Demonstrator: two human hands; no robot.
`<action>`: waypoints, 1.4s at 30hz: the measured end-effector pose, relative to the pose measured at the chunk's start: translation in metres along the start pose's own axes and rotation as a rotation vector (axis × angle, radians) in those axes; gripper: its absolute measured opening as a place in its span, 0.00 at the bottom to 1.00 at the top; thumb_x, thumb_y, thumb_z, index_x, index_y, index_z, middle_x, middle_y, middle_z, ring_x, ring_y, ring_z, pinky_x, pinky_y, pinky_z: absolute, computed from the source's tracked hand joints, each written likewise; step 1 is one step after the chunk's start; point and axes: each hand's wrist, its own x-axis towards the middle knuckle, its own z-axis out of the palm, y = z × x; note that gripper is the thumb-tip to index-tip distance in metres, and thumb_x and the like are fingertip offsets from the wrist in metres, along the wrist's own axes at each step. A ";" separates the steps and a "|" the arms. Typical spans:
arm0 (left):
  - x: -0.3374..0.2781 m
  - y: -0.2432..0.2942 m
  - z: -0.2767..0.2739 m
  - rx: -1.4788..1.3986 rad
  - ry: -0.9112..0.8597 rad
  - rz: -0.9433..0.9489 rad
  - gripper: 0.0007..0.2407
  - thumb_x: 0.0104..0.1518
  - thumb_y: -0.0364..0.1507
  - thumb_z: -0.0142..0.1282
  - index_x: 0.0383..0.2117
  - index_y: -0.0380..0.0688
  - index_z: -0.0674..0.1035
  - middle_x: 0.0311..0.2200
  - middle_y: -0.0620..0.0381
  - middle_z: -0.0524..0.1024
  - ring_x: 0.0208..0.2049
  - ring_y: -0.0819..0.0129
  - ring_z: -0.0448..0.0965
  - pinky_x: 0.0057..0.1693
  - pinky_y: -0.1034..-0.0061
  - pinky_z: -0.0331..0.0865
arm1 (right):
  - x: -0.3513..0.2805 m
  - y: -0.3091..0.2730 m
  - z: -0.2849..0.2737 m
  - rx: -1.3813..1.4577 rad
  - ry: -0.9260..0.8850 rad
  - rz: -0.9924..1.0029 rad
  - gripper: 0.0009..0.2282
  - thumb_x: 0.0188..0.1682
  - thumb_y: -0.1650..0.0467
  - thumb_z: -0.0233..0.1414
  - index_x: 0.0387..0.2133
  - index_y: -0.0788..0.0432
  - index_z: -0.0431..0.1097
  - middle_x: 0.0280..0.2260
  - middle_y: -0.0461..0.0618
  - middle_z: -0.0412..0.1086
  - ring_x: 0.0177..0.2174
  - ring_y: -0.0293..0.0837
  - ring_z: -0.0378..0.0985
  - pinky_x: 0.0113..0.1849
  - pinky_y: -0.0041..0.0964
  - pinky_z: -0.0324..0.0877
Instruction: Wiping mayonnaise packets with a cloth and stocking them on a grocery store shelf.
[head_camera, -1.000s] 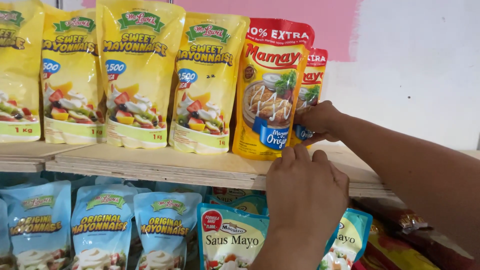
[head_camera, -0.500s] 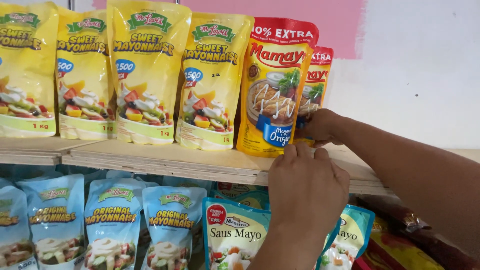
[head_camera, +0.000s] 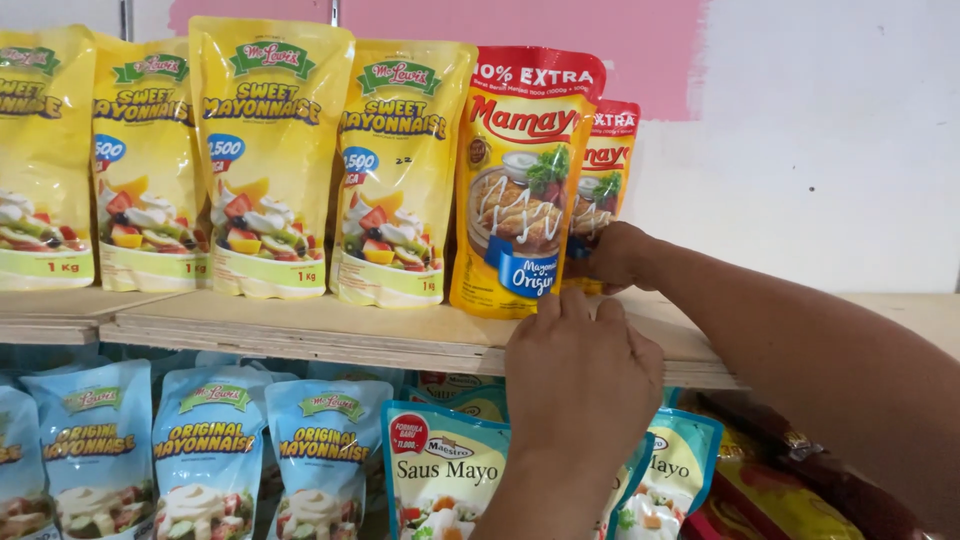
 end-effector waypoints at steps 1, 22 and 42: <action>0.001 0.001 -0.001 0.004 0.014 -0.001 0.11 0.54 0.32 0.51 0.26 0.37 0.82 0.31 0.45 0.77 0.38 0.50 0.78 0.42 0.56 0.72 | -0.004 -0.002 0.000 0.000 -0.004 -0.002 0.19 0.43 0.60 0.64 0.45 0.55 0.76 0.37 0.47 0.76 0.33 0.42 0.79 0.29 0.37 0.80; 0.003 0.006 -0.009 0.039 -0.063 0.029 0.09 0.54 0.32 0.52 0.26 0.38 0.80 0.26 0.45 0.74 0.34 0.49 0.76 0.39 0.55 0.71 | -0.008 -0.003 -0.007 0.135 -0.040 0.040 0.21 0.40 0.57 0.67 0.45 0.50 0.76 0.37 0.45 0.75 0.33 0.43 0.75 0.30 0.40 0.76; 0.002 0.004 -0.005 0.087 0.013 0.056 0.10 0.53 0.32 0.52 0.28 0.38 0.82 0.27 0.45 0.75 0.33 0.49 0.77 0.40 0.56 0.72 | -0.012 0.011 -0.009 -0.209 -0.196 0.014 0.27 0.44 0.55 0.66 0.49 0.63 0.73 0.40 0.50 0.74 0.36 0.44 0.76 0.39 0.40 0.77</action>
